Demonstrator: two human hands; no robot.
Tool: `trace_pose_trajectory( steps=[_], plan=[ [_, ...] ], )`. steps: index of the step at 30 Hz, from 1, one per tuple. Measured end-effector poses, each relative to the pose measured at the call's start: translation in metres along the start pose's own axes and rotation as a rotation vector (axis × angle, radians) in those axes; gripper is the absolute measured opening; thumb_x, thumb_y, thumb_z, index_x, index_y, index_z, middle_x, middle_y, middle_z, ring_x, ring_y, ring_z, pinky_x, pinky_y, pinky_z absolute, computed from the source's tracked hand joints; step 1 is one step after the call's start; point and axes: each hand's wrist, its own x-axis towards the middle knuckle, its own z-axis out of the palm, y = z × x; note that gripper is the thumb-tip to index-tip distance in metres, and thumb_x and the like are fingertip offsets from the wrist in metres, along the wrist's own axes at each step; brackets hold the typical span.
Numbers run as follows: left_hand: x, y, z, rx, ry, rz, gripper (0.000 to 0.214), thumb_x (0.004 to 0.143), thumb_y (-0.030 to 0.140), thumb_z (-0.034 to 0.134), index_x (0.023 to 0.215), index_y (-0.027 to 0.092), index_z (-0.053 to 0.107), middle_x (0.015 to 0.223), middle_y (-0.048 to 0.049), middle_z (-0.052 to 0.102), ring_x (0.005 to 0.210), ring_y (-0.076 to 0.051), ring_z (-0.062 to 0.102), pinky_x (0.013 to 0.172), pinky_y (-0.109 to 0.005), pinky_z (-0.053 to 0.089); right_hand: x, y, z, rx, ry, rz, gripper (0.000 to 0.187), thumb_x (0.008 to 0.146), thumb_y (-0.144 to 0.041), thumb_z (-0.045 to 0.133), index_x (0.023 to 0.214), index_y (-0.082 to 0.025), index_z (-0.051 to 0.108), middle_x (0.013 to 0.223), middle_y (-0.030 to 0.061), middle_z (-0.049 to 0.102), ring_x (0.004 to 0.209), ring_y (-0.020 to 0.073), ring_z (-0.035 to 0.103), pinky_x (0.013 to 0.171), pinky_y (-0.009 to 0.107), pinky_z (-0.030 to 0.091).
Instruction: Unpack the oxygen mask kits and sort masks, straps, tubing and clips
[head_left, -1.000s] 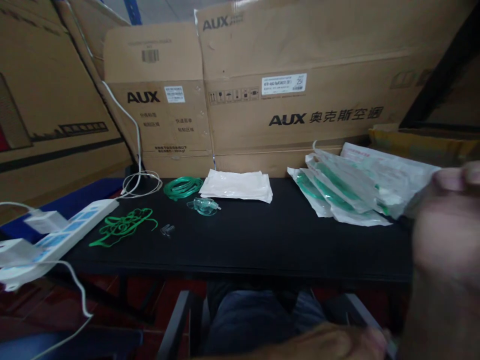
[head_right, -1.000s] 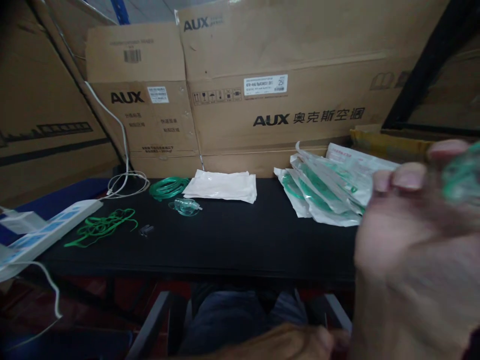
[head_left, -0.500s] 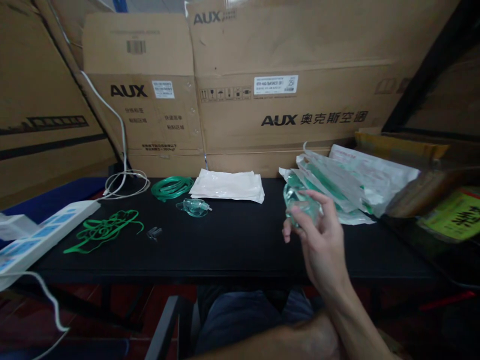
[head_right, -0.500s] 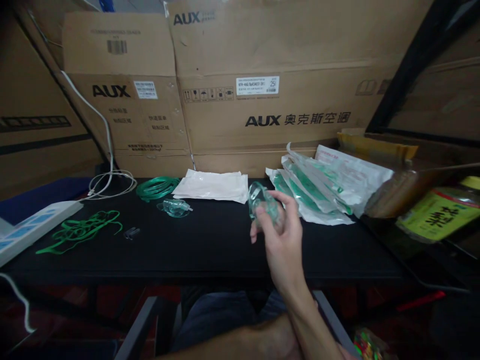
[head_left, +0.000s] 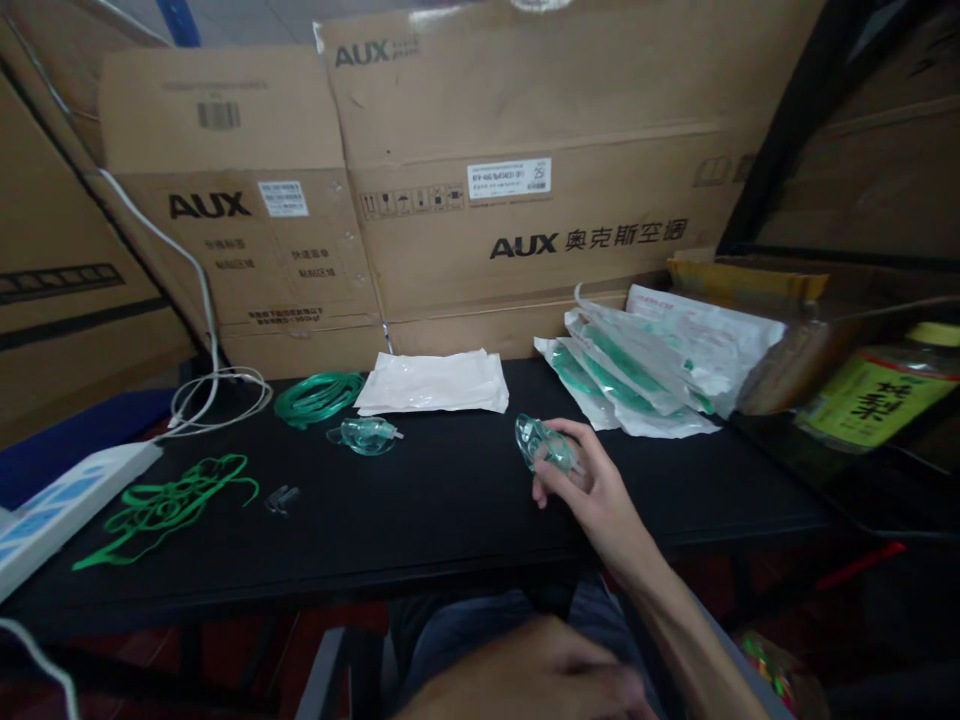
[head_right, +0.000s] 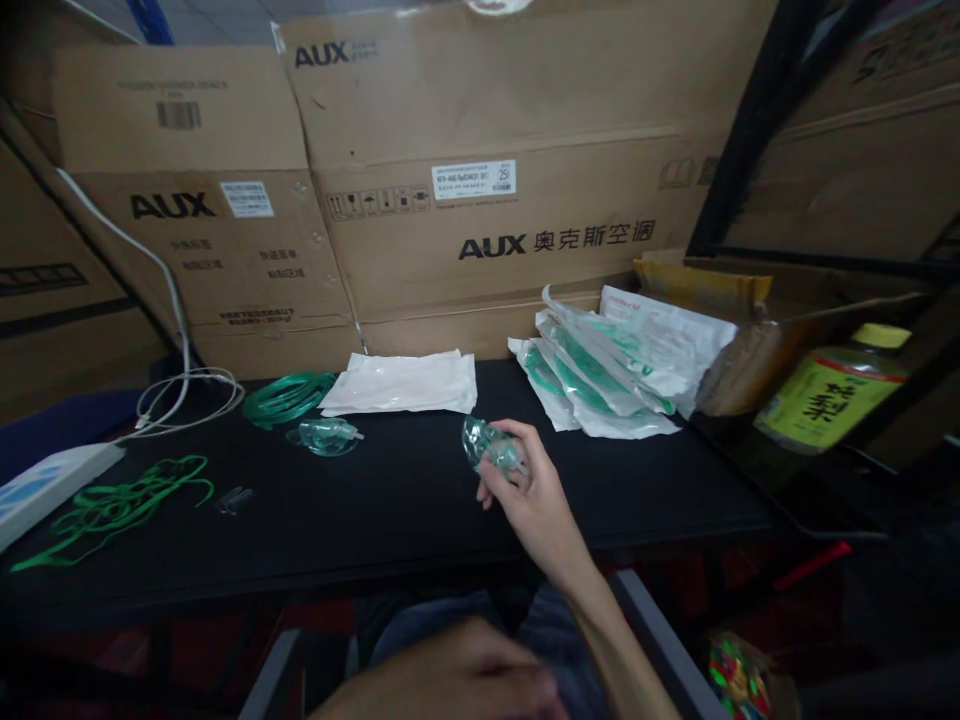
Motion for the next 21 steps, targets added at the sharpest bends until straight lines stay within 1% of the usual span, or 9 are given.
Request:
trace_pose_trajectory(
  steps=[2,5,6,7,10,13,15,18,21],
  plan=[
    [-0.022,0.017,-0.024,-0.048,0.249,0.045,0.051,0.092,0.061,0.057,0.087,0.013,0.074,0.074,-0.0065,0.073,0.06,-0.014,0.065,0.064,-0.026,0.055,-0.001,0.001,-0.002,0.054,-0.024,0.049,0.051,0.087,-0.04,0.077,0.124,-0.022,0.046,0.075,-0.004,0.063,0.064,0.0131,0.061,0.063,0.027,0.051],
    [-0.041,0.039,-0.058,0.046,0.754,0.271,0.054,0.085,0.067,0.065,0.077,0.013,0.068,0.063,-0.0022,0.066,0.051,-0.011,0.059,0.05,-0.02,0.047,-0.001,0.001,0.001,0.128,-0.068,0.09,0.05,0.092,-0.052,0.069,0.126,-0.021,0.047,0.079,-0.0018,0.063,0.066,0.0142,0.063,0.062,0.027,0.05],
    [-0.041,0.043,-0.068,0.087,0.844,0.321,0.054,0.083,0.067,0.067,0.075,0.013,0.067,0.061,-0.0016,0.065,0.051,-0.011,0.058,0.05,-0.019,0.047,-0.001,0.002,0.002,0.131,-0.082,0.091,0.048,0.094,-0.055,0.064,0.124,-0.021,0.048,0.079,-0.0014,0.063,0.065,0.0142,0.063,0.06,0.027,0.049],
    [-0.038,0.045,-0.076,0.115,0.895,0.355,0.055,0.082,0.067,0.068,0.073,0.013,0.066,0.06,-0.0013,0.064,0.051,-0.011,0.058,0.049,-0.019,0.047,-0.001,0.003,0.003,0.114,-0.098,0.088,0.046,0.096,-0.057,0.06,0.123,-0.02,0.05,0.078,-0.0014,0.062,0.063,0.0142,0.063,0.058,0.027,0.048],
    [-0.026,0.042,-0.088,0.136,0.867,0.373,0.058,0.082,0.07,0.066,0.076,0.012,0.069,0.062,-0.0032,0.065,0.051,-0.012,0.06,0.049,-0.021,0.048,-0.002,0.006,0.005,-0.009,-0.154,0.06,0.038,0.096,-0.049,0.062,0.119,-0.02,0.053,0.082,-0.0007,0.062,0.067,0.014,0.064,0.061,0.026,0.05],
    [-0.02,0.035,-0.087,0.106,0.825,0.364,0.063,0.084,0.073,0.061,0.075,0.011,0.07,0.066,-0.0058,0.067,0.051,-0.012,0.06,0.049,-0.022,0.049,-0.005,0.009,0.006,-0.145,-0.155,-0.011,0.034,0.092,-0.036,0.07,0.12,-0.023,0.056,0.108,0.0038,0.065,0.093,0.0168,0.067,0.08,0.029,0.054],
    [-0.021,0.033,-0.085,0.106,0.808,0.357,0.062,0.086,0.071,0.06,0.073,0.012,0.069,0.066,-0.0054,0.066,0.052,-0.012,0.059,0.05,-0.022,0.049,-0.006,0.01,0.006,-0.254,-0.145,-0.078,0.034,0.091,-0.028,0.07,0.122,-0.024,0.059,0.116,0.0047,0.064,0.103,0.0181,0.066,0.089,0.031,0.052],
    [-0.025,0.032,-0.086,0.158,0.787,0.367,0.054,0.088,0.065,0.062,0.073,0.013,0.067,0.064,-0.0022,0.062,0.056,-0.012,0.058,0.053,-0.022,0.049,-0.006,0.011,0.006,-0.382,-0.157,-0.169,0.03,0.09,-0.022,0.069,0.12,-0.024,0.064,0.114,0.0045,0.065,0.105,0.019,0.065,0.092,0.031,0.051],
    [-0.027,0.03,-0.089,0.222,0.774,0.391,0.048,0.092,0.058,0.061,0.074,0.014,0.068,0.069,-0.0012,0.06,0.059,-0.012,0.057,0.055,-0.021,0.048,-0.006,0.011,0.006,-0.45,-0.144,-0.223,0.021,0.09,-0.023,0.071,0.111,-0.024,0.067,0.109,0.0036,0.067,0.104,0.019,0.065,0.091,0.029,0.051]
  ],
)
